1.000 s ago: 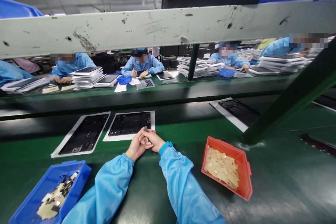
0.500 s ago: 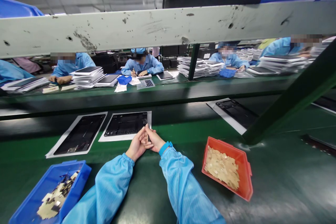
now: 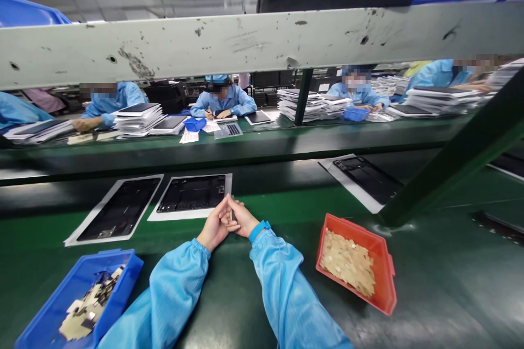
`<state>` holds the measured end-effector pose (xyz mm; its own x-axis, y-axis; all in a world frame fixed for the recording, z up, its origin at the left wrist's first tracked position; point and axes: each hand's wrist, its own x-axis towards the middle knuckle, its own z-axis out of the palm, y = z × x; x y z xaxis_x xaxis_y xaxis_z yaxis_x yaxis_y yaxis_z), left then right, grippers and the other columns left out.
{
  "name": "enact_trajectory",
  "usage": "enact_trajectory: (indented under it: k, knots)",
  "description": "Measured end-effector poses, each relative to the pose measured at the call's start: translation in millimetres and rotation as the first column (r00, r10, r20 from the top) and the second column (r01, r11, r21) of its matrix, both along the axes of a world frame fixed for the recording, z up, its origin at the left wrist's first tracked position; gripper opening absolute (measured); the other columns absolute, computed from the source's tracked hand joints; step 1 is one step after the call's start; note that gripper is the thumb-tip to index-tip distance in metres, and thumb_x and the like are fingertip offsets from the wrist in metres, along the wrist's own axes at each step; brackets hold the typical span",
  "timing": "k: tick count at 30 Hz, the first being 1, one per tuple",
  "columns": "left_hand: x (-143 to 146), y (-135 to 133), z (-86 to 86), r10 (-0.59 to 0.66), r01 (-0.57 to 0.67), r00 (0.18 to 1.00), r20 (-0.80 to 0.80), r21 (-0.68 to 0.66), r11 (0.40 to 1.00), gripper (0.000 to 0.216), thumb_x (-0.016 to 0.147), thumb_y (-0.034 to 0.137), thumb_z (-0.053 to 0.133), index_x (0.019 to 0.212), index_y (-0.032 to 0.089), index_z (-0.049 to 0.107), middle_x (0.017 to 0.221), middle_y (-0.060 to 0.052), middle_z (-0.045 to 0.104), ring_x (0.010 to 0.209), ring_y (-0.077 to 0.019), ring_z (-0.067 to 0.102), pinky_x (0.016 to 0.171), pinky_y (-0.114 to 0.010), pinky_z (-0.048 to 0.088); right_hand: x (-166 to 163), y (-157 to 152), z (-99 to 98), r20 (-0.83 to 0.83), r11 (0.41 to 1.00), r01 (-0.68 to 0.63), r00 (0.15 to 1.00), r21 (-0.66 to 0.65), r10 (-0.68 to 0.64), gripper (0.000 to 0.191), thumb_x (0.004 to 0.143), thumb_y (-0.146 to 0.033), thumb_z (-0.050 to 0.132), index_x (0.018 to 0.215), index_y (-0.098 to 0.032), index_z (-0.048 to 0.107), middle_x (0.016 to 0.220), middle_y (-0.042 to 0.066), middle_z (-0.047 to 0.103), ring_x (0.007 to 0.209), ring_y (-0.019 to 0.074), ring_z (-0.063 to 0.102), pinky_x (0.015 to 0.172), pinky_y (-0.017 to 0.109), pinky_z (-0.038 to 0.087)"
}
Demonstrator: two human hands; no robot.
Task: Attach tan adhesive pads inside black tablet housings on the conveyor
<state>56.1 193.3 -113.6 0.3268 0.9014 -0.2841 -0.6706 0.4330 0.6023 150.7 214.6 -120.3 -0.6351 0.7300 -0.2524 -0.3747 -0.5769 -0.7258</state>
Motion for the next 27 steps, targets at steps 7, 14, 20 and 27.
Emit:
enact_trajectory:
  k: [7, 14, 20, 27]
  knots:
    - [1.2, -1.4, 3.7, 0.017, -0.016, 1.0, 0.025, -0.02, 1.0, 0.034, 0.093, 0.037, 0.047, 0.091, 0.008, 0.065, 0.091, -0.013, 0.069, 0.094, -0.0231, 0.066, 0.083, -0.034, 0.055, 0.9, 2.2, -4.2, -0.01, 1.0, -0.005, 1.0, 0.003, 0.005, 0.066, 0.094, -0.064, 0.033, 0.063, -0.011, 0.057, 0.04, -0.001, 0.049, 0.024, 0.0017, 0.026, 0.023, 0.01, 0.014]
    - [0.9, -0.6, 3.0, 0.018, -0.017, 1.0, 0.017, -0.03, 0.999, 0.04, 0.093, 0.042, 0.045, 0.088, 0.007, 0.065, 0.088, -0.014, 0.069, 0.093, -0.0238, 0.066, 0.083, -0.035, 0.055, 1.9, 1.9, -3.7, 0.003, 1.0, -0.014, 1.0, 0.002, 0.014, 0.061, 0.097, -0.058, 0.036, 0.064, -0.01, 0.058, 0.042, -0.002, 0.049, 0.025, 0.0014, 0.027, 0.024, 0.01, 0.014]
    - [0.5, 0.9, 0.8, -0.004, 0.005, 1.0, 0.005, -0.038, 0.999, 0.043, 0.094, 0.041, 0.041, 0.089, 0.006, 0.065, 0.088, -0.015, 0.069, 0.093, -0.0247, 0.066, 0.082, -0.036, 0.055, 1.7, 0.5, -3.2, 0.038, 1.0, -0.002, 0.999, 0.005, 0.002, 0.052, 0.096, -0.053, 0.044, 0.067, -0.011, 0.055, 0.045, -0.007, 0.047, 0.026, 0.0005, 0.028, 0.024, 0.011, 0.016]
    - [0.6, 0.9, 1.3, 0.004, -0.005, 1.0, -0.015, -0.041, 0.999, 0.033, 0.092, 0.03, 0.043, 0.086, 0.007, 0.065, 0.086, -0.014, 0.07, 0.093, -0.0243, 0.066, 0.082, -0.035, 0.055, 1.1, -0.2, 0.4, 0.045, 1.0, -0.011, 0.999, -0.005, 0.011, 0.057, 0.097, -0.055, 0.041, 0.065, -0.011, 0.056, 0.042, -0.006, 0.047, 0.024, 0.0005, 0.027, 0.023, 0.011, 0.015]
